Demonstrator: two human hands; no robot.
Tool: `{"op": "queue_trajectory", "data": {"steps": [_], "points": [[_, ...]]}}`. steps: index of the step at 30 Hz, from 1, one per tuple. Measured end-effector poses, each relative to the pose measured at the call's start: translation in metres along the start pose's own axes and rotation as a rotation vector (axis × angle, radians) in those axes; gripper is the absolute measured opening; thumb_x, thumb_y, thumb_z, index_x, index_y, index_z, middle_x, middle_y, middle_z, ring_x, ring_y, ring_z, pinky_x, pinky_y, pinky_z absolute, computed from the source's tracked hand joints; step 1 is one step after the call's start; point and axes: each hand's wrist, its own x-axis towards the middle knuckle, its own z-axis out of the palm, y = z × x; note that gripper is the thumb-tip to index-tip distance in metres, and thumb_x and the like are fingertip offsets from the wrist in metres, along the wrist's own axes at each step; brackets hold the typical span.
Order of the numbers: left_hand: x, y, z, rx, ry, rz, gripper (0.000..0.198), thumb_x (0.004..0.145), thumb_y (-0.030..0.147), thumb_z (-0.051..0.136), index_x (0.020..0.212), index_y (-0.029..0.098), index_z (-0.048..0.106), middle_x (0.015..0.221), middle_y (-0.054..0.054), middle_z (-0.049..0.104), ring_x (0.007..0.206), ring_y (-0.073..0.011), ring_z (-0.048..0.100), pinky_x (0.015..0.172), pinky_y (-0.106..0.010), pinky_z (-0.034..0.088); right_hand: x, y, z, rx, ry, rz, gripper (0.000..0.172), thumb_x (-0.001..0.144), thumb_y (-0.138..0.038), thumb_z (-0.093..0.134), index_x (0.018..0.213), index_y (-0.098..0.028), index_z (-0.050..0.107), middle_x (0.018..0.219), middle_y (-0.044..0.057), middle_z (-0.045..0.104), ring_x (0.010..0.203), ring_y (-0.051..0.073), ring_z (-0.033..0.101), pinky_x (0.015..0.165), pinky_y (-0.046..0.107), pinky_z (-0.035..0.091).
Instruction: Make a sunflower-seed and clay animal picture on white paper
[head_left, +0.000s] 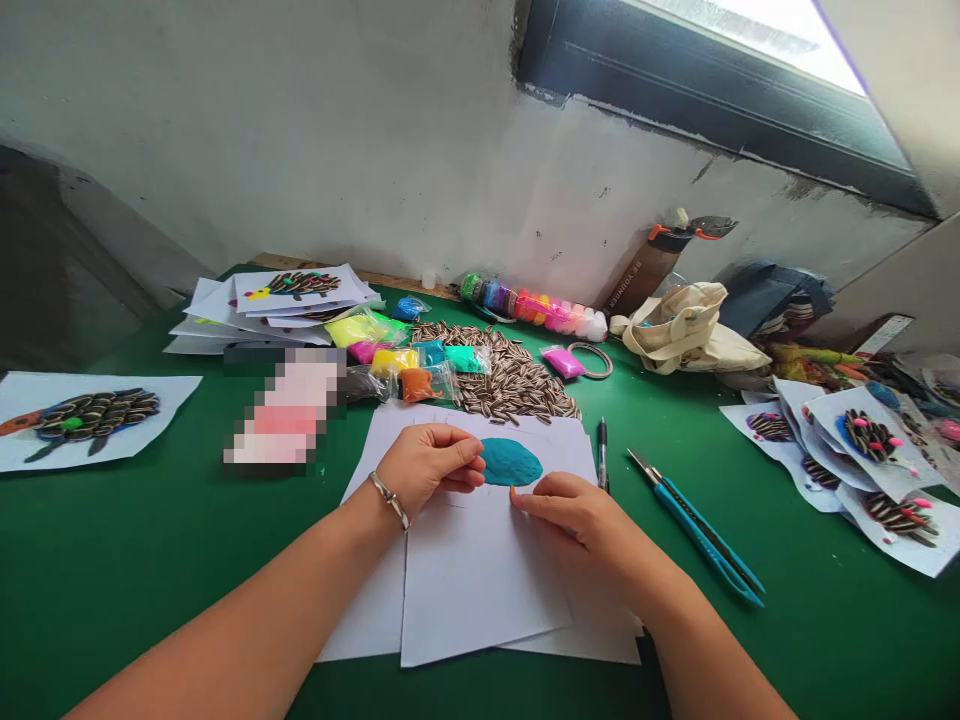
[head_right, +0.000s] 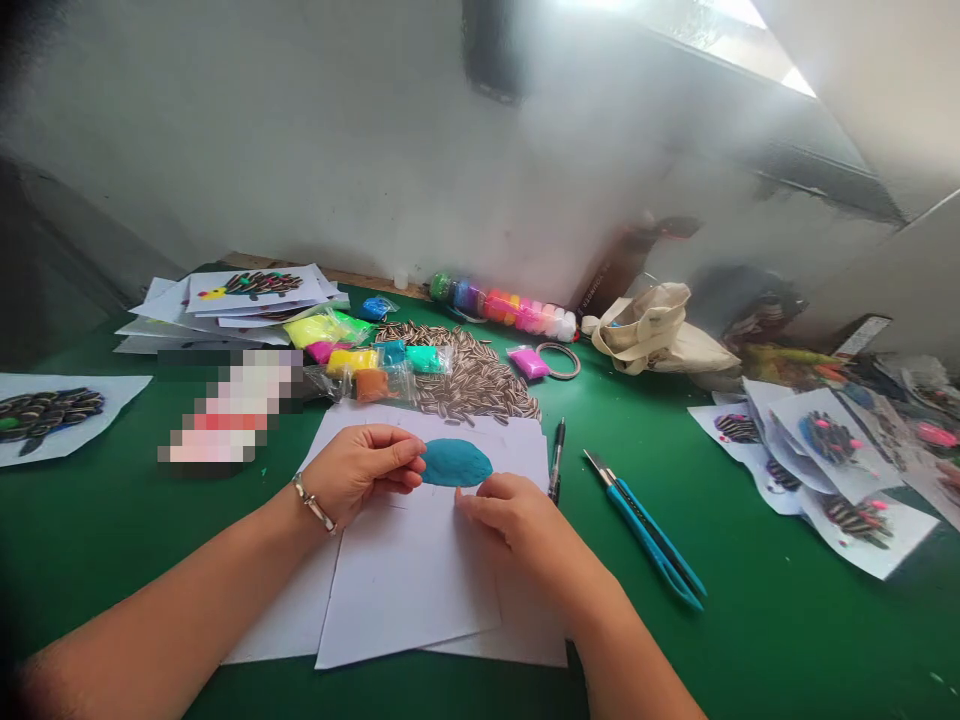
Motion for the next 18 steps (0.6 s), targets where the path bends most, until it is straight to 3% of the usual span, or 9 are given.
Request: {"op": "queue_trajectory", "data": {"steps": [9, 15, 18], "points": [[0.0005, -0.0001, 0.0001, 0.008, 0.001, 0.003, 0.033, 0.058, 0.037, 0.084, 0.073, 0.013, 0.066, 0.064, -0.003, 0.069, 0.054, -0.0129, 0.064, 0.053, -0.023, 0.053, 0.0018, -0.004, -0.0026, 0.014, 0.017, -0.019, 0.029, 0.095, -0.025, 0.043, 0.1, -0.023, 0.072, 0.081, 0.006, 0.062, 0.076, 0.015, 0.058, 0.066, 0.024, 0.045], [0.0013, -0.0015, -0.001, -0.009, -0.003, 0.003, 0.035, 0.057, 0.037, 0.085, 0.073, 0.013, 0.066, 0.063, -0.003, 0.069, 0.053, -0.0128, 0.065, 0.052, -0.023, 0.053, 0.0021, 0.0002, 0.0002, 0.046, 0.031, 0.008, 0.031, 0.093, -0.02, 0.043, 0.111, -0.023, 0.068, 0.083, 0.006, 0.063, 0.073, 0.014, 0.058, 0.065, 0.024, 0.046], [0.0016, -0.0014, -0.0013, -0.009, -0.008, 0.004, 0.035, 0.057, 0.037, 0.085, 0.074, 0.012, 0.066, 0.063, -0.003, 0.07, 0.053, -0.0126, 0.065, 0.052, -0.022, 0.053, 0.0028, -0.0003, 0.0018, 0.025, 0.049, 0.023, 0.029, 0.092, -0.02, 0.044, 0.105, -0.022, 0.07, 0.081, 0.006, 0.062, 0.071, 0.014, 0.058, 0.063, 0.023, 0.045]]}}
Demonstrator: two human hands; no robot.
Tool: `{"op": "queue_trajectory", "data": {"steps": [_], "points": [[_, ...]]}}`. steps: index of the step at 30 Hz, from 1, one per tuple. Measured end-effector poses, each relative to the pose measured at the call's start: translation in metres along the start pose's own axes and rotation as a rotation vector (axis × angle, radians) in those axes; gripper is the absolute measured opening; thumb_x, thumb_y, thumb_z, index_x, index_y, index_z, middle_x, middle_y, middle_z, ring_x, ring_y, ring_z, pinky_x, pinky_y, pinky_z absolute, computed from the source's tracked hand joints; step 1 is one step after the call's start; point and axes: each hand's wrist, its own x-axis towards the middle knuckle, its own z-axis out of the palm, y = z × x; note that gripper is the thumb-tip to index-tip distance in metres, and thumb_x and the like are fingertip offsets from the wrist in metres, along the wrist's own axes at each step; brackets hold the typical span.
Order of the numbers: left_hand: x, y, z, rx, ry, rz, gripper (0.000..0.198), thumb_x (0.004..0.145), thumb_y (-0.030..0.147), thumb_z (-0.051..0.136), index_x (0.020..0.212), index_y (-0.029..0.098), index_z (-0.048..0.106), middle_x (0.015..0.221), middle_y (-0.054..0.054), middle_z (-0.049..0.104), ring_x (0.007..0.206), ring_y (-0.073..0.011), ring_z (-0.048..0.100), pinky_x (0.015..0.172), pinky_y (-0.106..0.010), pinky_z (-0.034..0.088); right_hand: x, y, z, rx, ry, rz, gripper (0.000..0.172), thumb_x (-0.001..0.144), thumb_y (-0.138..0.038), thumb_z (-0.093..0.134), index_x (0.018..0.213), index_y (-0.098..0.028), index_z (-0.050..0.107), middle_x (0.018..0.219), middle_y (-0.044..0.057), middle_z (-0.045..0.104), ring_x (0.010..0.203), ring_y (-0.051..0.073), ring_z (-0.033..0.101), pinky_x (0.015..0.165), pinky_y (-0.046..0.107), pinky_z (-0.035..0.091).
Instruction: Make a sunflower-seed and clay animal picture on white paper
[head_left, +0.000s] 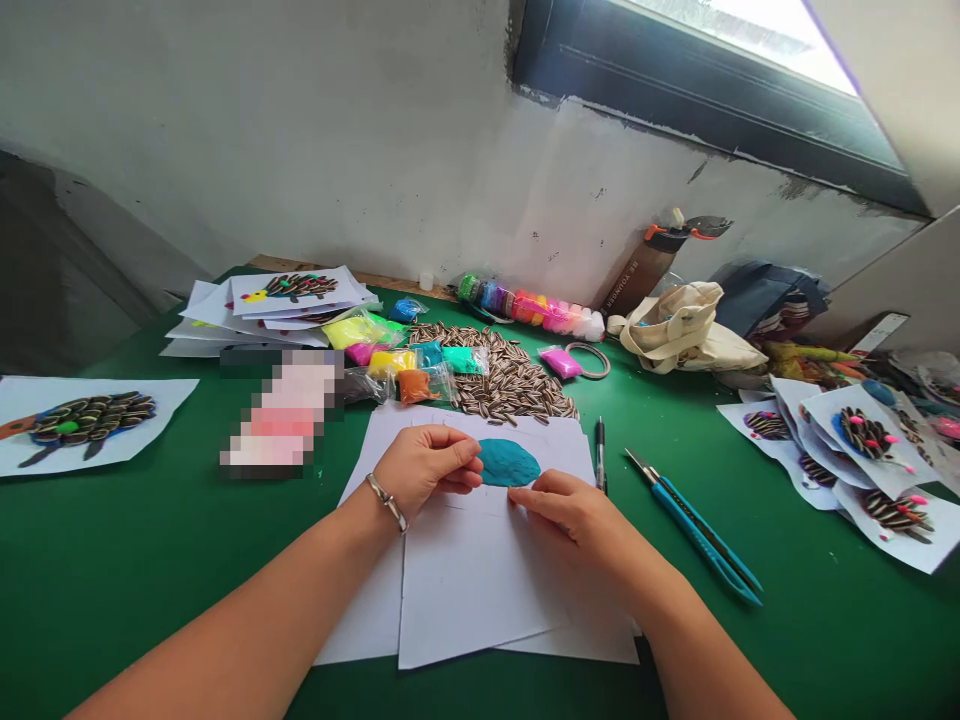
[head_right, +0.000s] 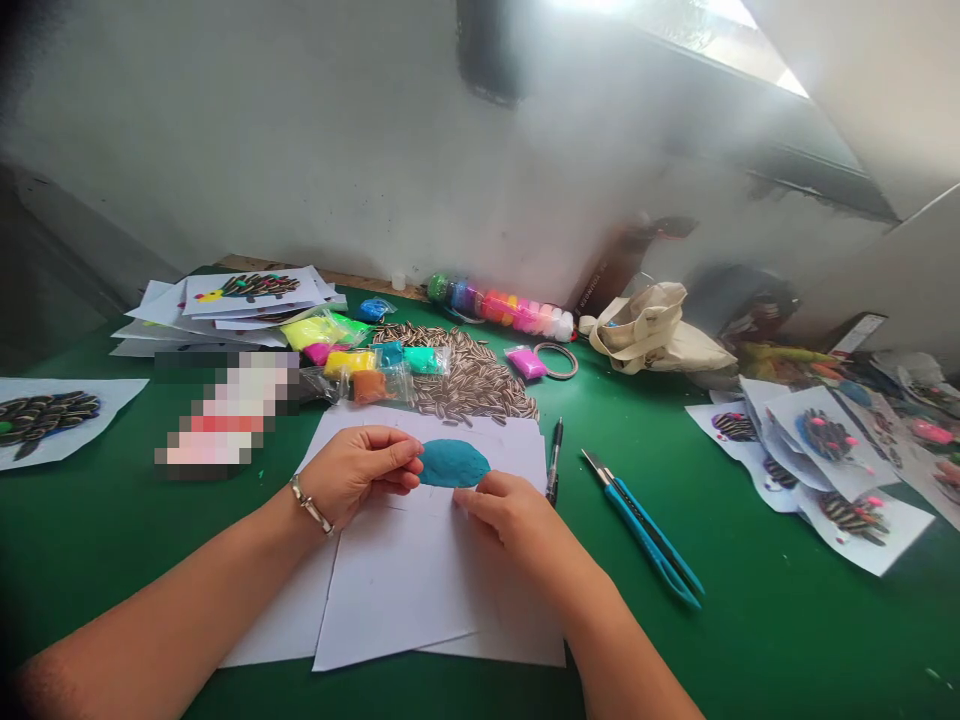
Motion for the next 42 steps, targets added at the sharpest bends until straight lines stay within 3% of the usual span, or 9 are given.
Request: {"op": "queue_trajectory", "data": {"steps": [11, 17, 23, 31, 37, 42], "points": [[0.0, 0.001, 0.0, -0.009, -0.004, -0.004, 0.044, 0.049, 0.042, 0.088, 0.072, 0.012, 0.066, 0.061, -0.002, 0.069, 0.052, -0.0121, 0.064, 0.052, -0.022, 0.054, 0.001, 0.006, 0.009, -0.087, -0.041, 0.028, 0.028, 0.087, -0.01, 0.048, 0.099, -0.022, 0.07, 0.083, 0.004, 0.058, 0.069, 0.013, 0.053, 0.062, 0.023, 0.04], [0.002, -0.001, -0.001, -0.016, -0.018, 0.003, 0.045, 0.048, 0.044, 0.088, 0.073, 0.012, 0.066, 0.063, -0.003, 0.07, 0.053, -0.012, 0.064, 0.052, -0.022, 0.054, 0.001, 0.008, 0.009, 0.011, 0.012, 0.065, 0.039, 0.086, -0.008, 0.047, 0.118, -0.026, 0.062, 0.081, 0.002, 0.057, 0.068, 0.012, 0.053, 0.063, 0.022, 0.04], [0.002, -0.002, -0.001, -0.017, -0.013, 0.005, 0.046, 0.048, 0.044, 0.088, 0.073, 0.012, 0.066, 0.062, -0.003, 0.07, 0.053, -0.0123, 0.064, 0.052, -0.022, 0.055, 0.004, 0.01, 0.012, -0.118, -0.07, 0.038, 0.033, 0.086, -0.009, 0.047, 0.106, -0.023, 0.068, 0.085, 0.005, 0.058, 0.071, 0.014, 0.053, 0.064, 0.024, 0.039], [0.002, -0.001, -0.001, -0.007, -0.002, 0.003, 0.044, 0.05, 0.042, 0.087, 0.074, 0.012, 0.066, 0.063, -0.003, 0.07, 0.054, -0.0128, 0.065, 0.053, -0.022, 0.055, 0.001, 0.005, 0.002, 0.111, 0.027, 0.107, 0.036, 0.086, -0.009, 0.048, 0.112, -0.025, 0.066, 0.083, 0.003, 0.06, 0.068, 0.011, 0.054, 0.062, 0.021, 0.039], [0.001, 0.0, -0.001, 0.0, -0.002, 0.002, 0.044, 0.049, 0.043, 0.087, 0.073, 0.012, 0.066, 0.063, -0.003, 0.07, 0.053, -0.0124, 0.064, 0.052, -0.022, 0.054, 0.002, 0.005, 0.004, -0.025, -0.046, 0.019, 0.027, 0.087, -0.01, 0.049, 0.095, -0.022, 0.072, 0.079, 0.004, 0.06, 0.069, 0.013, 0.053, 0.063, 0.024, 0.037], [0.0, 0.0, 0.0, 0.003, 0.003, 0.006, 0.041, 0.052, 0.041, 0.087, 0.073, 0.013, 0.066, 0.063, -0.003, 0.07, 0.054, -0.0127, 0.064, 0.053, -0.022, 0.054, 0.001, 0.007, 0.001, 0.085, -0.01, 0.052, 0.032, 0.088, -0.01, 0.047, 0.106, -0.024, 0.068, 0.082, 0.003, 0.06, 0.069, 0.011, 0.055, 0.063, 0.021, 0.04]]}}
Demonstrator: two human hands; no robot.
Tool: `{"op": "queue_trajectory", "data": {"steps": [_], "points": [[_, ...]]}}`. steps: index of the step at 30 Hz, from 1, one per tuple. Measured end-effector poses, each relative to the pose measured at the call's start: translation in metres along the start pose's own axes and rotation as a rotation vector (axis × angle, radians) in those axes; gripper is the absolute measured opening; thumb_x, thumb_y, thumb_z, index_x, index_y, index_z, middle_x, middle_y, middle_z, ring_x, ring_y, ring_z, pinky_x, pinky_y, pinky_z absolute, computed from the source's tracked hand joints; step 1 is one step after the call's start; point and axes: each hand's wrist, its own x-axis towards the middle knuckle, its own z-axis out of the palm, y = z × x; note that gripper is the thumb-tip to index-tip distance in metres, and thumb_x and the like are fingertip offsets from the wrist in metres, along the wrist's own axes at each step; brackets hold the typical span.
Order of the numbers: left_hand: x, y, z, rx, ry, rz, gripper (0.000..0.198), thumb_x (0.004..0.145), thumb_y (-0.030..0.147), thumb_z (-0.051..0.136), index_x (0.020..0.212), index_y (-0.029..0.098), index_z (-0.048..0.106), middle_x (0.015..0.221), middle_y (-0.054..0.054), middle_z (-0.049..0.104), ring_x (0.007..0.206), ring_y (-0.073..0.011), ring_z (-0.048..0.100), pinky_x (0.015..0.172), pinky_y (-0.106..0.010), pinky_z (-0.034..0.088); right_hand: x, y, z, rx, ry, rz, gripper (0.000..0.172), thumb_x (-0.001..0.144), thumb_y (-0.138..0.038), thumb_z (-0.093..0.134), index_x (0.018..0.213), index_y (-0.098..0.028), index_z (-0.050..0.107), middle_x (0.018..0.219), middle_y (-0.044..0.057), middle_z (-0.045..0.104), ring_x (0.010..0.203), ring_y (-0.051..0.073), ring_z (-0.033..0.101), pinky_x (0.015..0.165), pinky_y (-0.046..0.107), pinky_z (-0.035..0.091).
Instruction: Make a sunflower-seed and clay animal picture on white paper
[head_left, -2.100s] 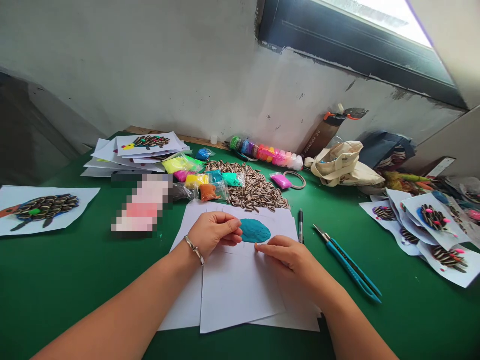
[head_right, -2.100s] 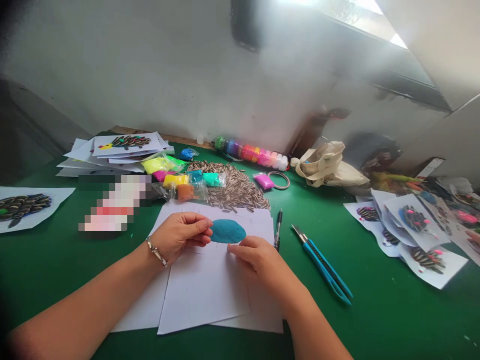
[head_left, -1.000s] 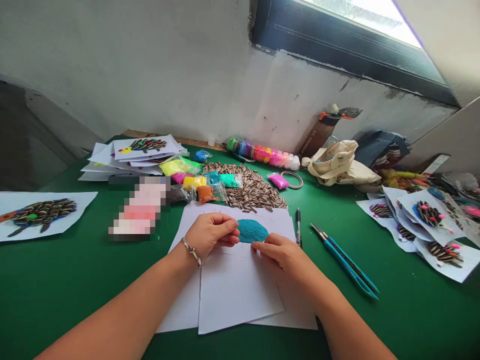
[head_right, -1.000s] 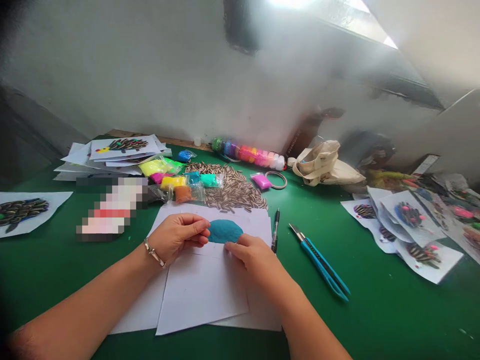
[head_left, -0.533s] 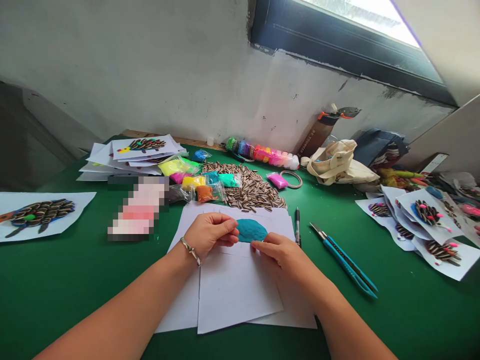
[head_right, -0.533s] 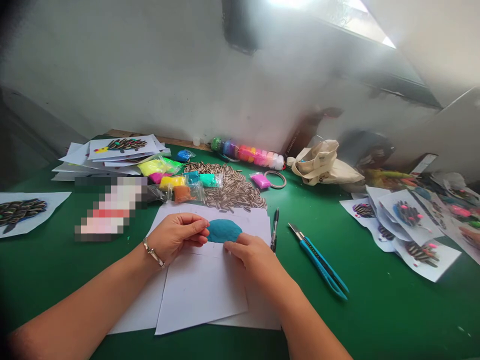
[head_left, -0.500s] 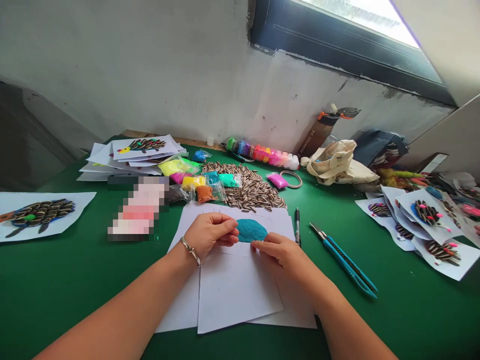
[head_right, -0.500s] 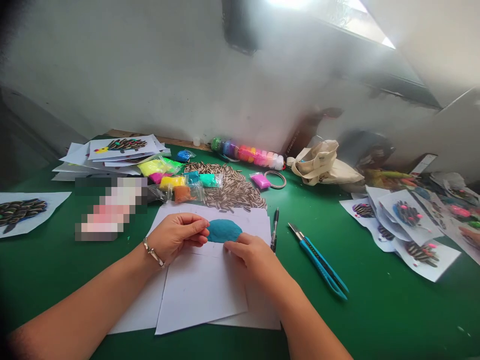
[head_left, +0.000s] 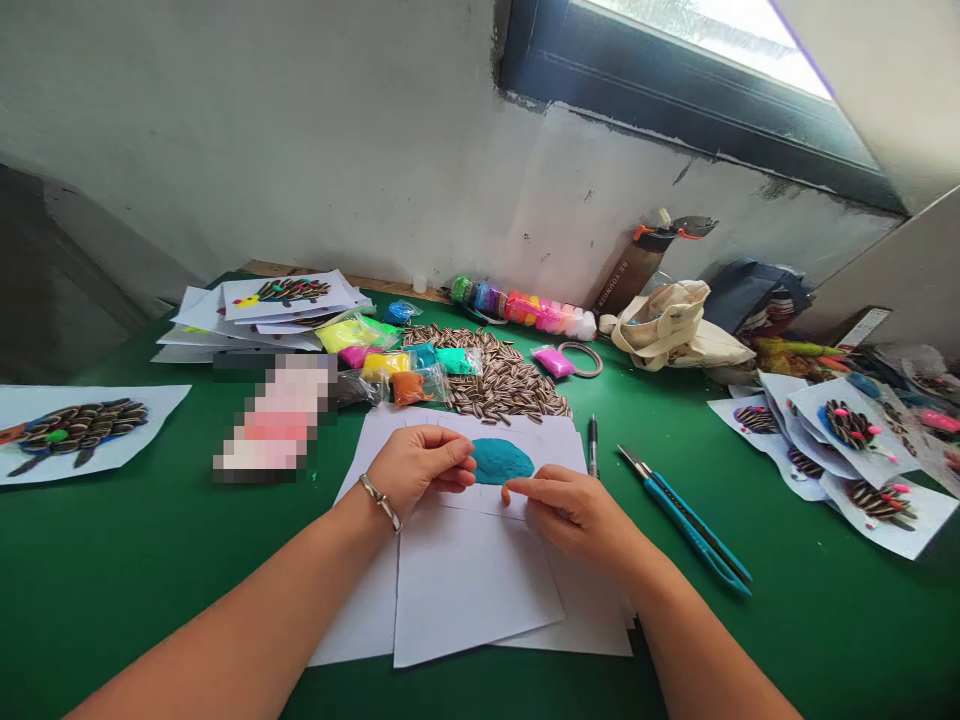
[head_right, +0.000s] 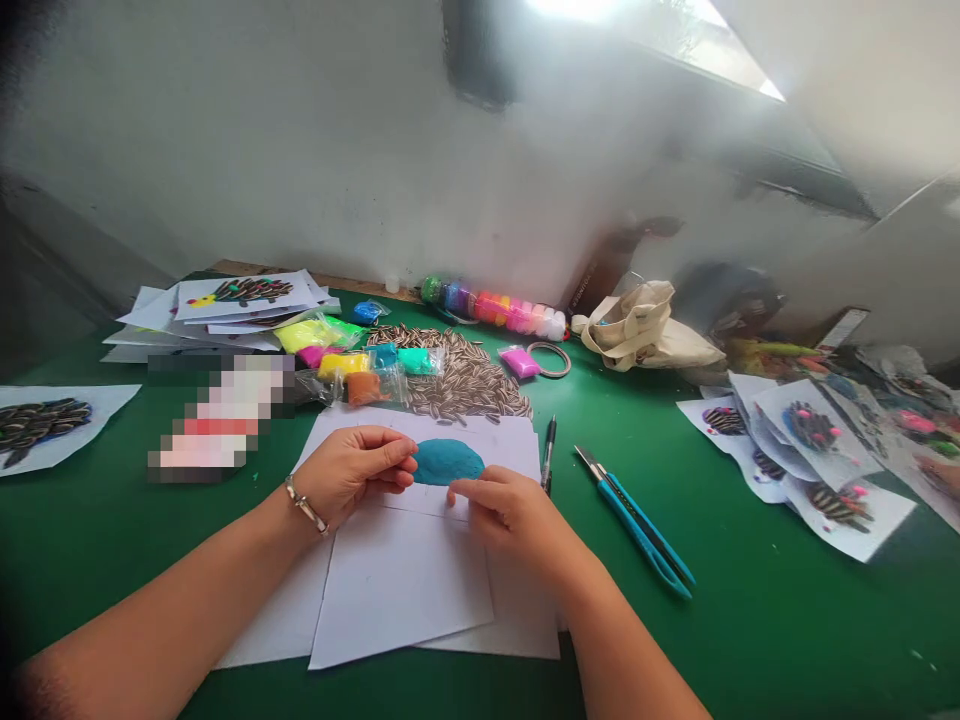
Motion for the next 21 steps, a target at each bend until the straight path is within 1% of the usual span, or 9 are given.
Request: {"op": "queue_trajectory", "data": {"steps": [2, 7, 11, 13, 17, 19, 21], "points": [[0.0, 0.0001, 0.0003, -0.002, -0.003, 0.0, 0.04, 0.053, 0.041, 0.086, 0.073, 0.013, 0.066, 0.064, -0.003, 0.07, 0.054, -0.0126, 0.064, 0.054, -0.022, 0.054, -0.0002, 0.0002, -0.0004, 0.002, 0.005, 0.0, 0.033, 0.088, -0.009, 0.046, 0.108, -0.024, 0.068, 0.082, 0.003, 0.06, 0.068, 0.011, 0.055, 0.063, 0.02, 0.04], [-0.0003, 0.0006, 0.0009, -0.001, 0.0, -0.002, 0.04, 0.053, 0.04, 0.086, 0.074, 0.013, 0.066, 0.064, -0.003, 0.07, 0.054, -0.0124, 0.064, 0.054, -0.022, 0.054, 0.0012, 0.0011, 0.0045, -0.106, -0.011, -0.038, 0.028, 0.087, -0.01, 0.048, 0.099, -0.021, 0.071, 0.082, 0.005, 0.06, 0.07, 0.013, 0.054, 0.064, 0.022, 0.039], [-0.0008, 0.0012, 0.0011, 0.003, 0.008, -0.006, 0.039, 0.053, 0.039, 0.086, 0.074, 0.013, 0.067, 0.063, -0.003, 0.069, 0.054, -0.0127, 0.064, 0.054, -0.023, 0.054, 0.0003, 0.0019, 0.0051, -0.066, -0.004, -0.028, 0.034, 0.087, -0.008, 0.046, 0.109, -0.023, 0.067, 0.084, 0.004, 0.06, 0.07, 0.012, 0.054, 0.065, 0.022, 0.039], [-0.0009, 0.0013, 0.0012, 0.005, 0.007, -0.005, 0.039, 0.053, 0.039, 0.086, 0.073, 0.013, 0.067, 0.063, -0.003, 0.069, 0.054, -0.0128, 0.064, 0.053, -0.022, 0.053, 0.0, 0.0015, 0.0044, -0.088, -0.034, -0.037, 0.035, 0.087, -0.008, 0.046, 0.111, -0.025, 0.066, 0.083, 0.003, 0.06, 0.07, 0.012, 0.053, 0.065, 0.022, 0.038], [-0.0015, 0.0022, 0.0017, 0.017, 0.013, -0.001, 0.037, 0.055, 0.038, 0.086, 0.073, 0.013, 0.066, 0.063, -0.003, 0.069, 0.054, -0.0128, 0.064, 0.053, -0.023, 0.053, 0.0001, 0.0002, 0.0037, -0.207, -0.073, -0.069, 0.029, 0.087, -0.011, 0.048, 0.101, -0.024, 0.07, 0.079, 0.004, 0.059, 0.069, 0.014, 0.05, 0.066, 0.025, 0.037], [-0.0021, 0.0027, 0.002, 0.029, 0.019, 0.004, 0.035, 0.056, 0.037, 0.085, 0.073, 0.013, 0.066, 0.064, -0.004, 0.069, 0.054, -0.0134, 0.064, 0.055, -0.024, 0.053, -0.0008, 0.0, 0.0026, -0.184, -0.056, -0.073, 0.03, 0.089, -0.011, 0.047, 0.103, -0.024, 0.069, 0.081, 0.004, 0.06, 0.071, 0.014, 0.052, 0.066, 0.025, 0.037], [-0.0027, 0.0029, 0.0023, 0.04, 0.022, 0.013, 0.034, 0.058, 0.037, 0.084, 0.073, 0.013, 0.066, 0.064, -0.004, 0.069, 0.055, -0.0143, 0.065, 0.056, -0.025, 0.054, -0.0025, -0.0004, 0.0006, -0.107, -0.031, -0.069, 0.033, 0.09, -0.012, 0.046, 0.111, -0.024, 0.067, 0.084, 0.005, 0.061, 0.072, 0.013, 0.054, 0.065, 0.023, 0.038]]}}
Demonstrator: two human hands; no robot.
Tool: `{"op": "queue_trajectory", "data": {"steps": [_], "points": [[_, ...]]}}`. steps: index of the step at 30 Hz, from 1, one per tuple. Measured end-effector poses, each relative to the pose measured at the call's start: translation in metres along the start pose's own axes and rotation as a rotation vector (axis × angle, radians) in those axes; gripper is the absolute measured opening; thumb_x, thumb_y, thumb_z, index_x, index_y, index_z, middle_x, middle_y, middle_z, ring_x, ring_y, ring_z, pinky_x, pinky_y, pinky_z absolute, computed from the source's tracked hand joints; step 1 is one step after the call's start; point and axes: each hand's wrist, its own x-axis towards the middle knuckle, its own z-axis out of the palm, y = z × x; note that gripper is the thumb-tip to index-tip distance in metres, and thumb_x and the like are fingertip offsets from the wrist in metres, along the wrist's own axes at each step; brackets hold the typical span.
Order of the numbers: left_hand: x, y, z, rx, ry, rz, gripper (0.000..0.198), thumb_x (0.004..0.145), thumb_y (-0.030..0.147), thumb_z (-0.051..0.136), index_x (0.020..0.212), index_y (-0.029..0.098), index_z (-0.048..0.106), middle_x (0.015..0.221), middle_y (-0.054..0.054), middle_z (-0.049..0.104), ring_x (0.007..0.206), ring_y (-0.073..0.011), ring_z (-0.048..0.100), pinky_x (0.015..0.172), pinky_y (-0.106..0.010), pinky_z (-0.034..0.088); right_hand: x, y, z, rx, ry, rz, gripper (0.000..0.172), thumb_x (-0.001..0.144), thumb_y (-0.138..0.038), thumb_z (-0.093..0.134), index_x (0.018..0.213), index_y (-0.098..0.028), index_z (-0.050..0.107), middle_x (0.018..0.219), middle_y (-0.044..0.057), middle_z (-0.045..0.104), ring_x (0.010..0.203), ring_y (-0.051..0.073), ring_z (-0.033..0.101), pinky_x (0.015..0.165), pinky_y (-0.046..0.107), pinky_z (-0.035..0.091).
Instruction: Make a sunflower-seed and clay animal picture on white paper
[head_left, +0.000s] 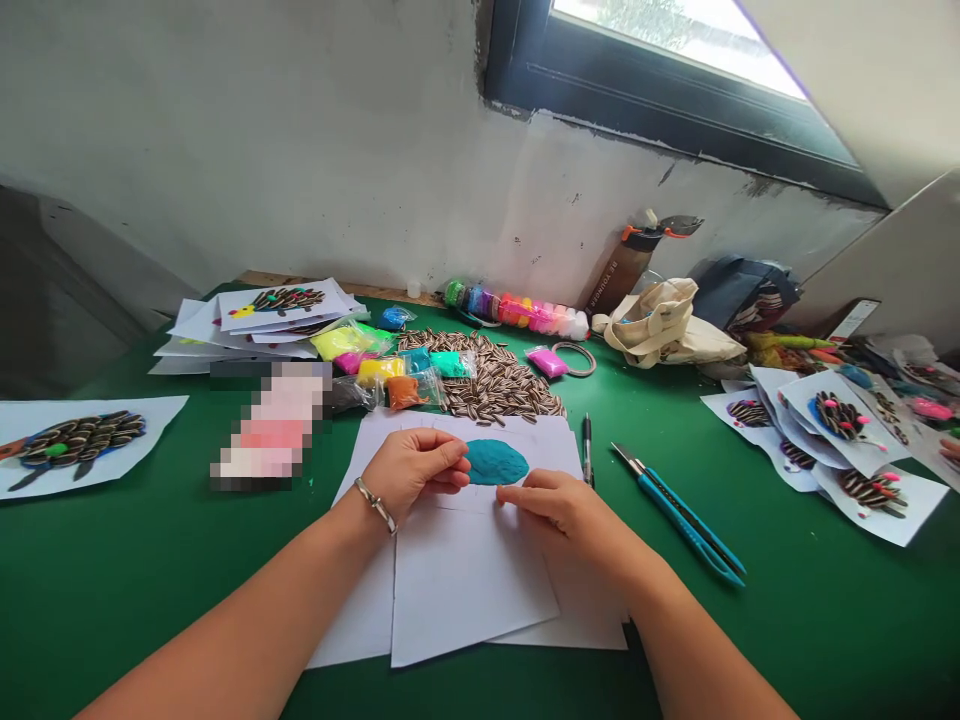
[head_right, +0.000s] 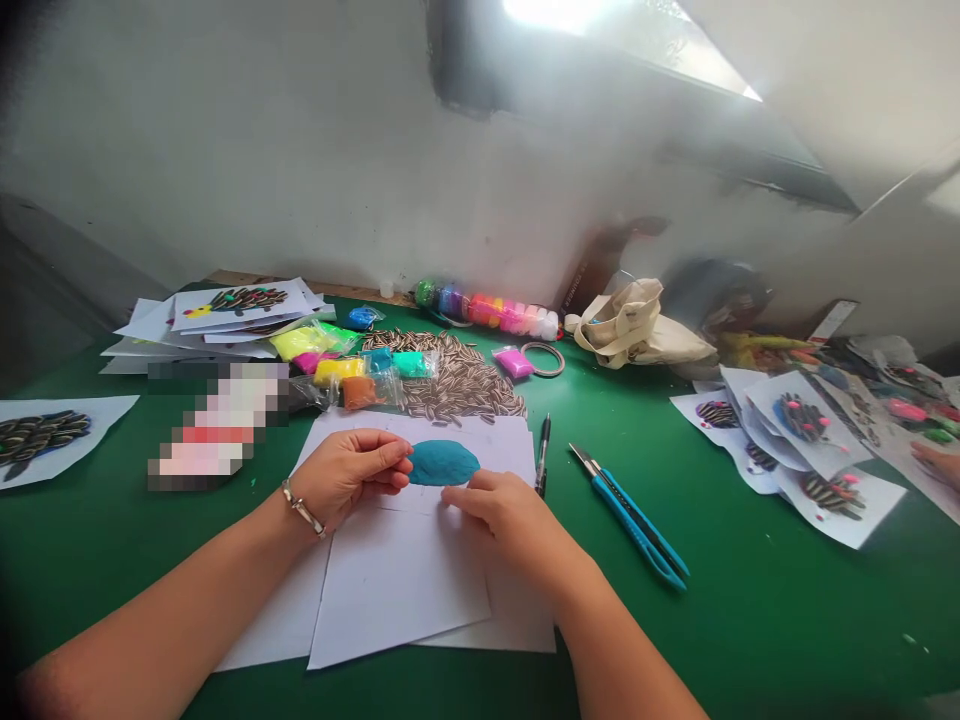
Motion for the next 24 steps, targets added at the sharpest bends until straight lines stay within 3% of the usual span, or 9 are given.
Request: {"op": "queue_trajectory", "data": {"steps": [2, 10, 19, 24], "points": [[0.0, 0.0, 0.0, 0.009, 0.002, 0.007, 0.034, 0.058, 0.038, 0.084, 0.074, 0.013, 0.066, 0.065, -0.005, 0.069, 0.055, -0.0152, 0.065, 0.057, -0.027, 0.054, -0.002, -0.001, -0.002, 0.049, 0.013, 0.013, 0.034, 0.091, -0.013, 0.045, 0.115, -0.025, 0.065, 0.085, 0.005, 0.061, 0.072, 0.013, 0.055, 0.064, 0.022, 0.039], [0.001, -0.001, -0.001, -0.016, -0.015, -0.017, 0.038, 0.055, 0.04, 0.086, 0.074, 0.013, 0.067, 0.064, -0.003, 0.069, 0.054, -0.0126, 0.064, 0.054, -0.023, 0.053, -0.002, -0.007, -0.007, -0.008, -0.007, -0.016, 0.029, 0.095, -0.024, 0.043, 0.104, -0.023, 0.071, 0.08, 0.006, 0.063, 0.076, 0.015, 0.056, 0.07, 0.024, 0.042], [0.002, -0.001, -0.001, -0.016, -0.013, -0.02, 0.038, 0.054, 0.039, 0.086, 0.074, 0.013, 0.067, 0.064, -0.003, 0.069, 0.055, -0.0128, 0.064, 0.056, -0.024, 0.053, 0.0, -0.014, -0.011, -0.041, -0.091, -0.018, 0.028, 0.095, -0.02, 0.043, 0.104, -0.024, 0.07, 0.083, 0.005, 0.064, 0.077, 0.015, 0.056, 0.074, 0.028, 0.04], [0.0, 0.0, 0.0, -0.01, -0.003, -0.009, 0.034, 0.057, 0.038, 0.085, 0.072, 0.013, 0.067, 0.064, -0.004, 0.069, 0.055, -0.014, 0.064, 0.056, -0.025, 0.053, -0.002, -0.007, -0.01, 0.062, -0.055, 0.052, 0.034, 0.091, -0.014, 0.045, 0.115, -0.026, 0.066, 0.087, 0.005, 0.062, 0.074, 0.013, 0.056, 0.066, 0.023, 0.04]]}}
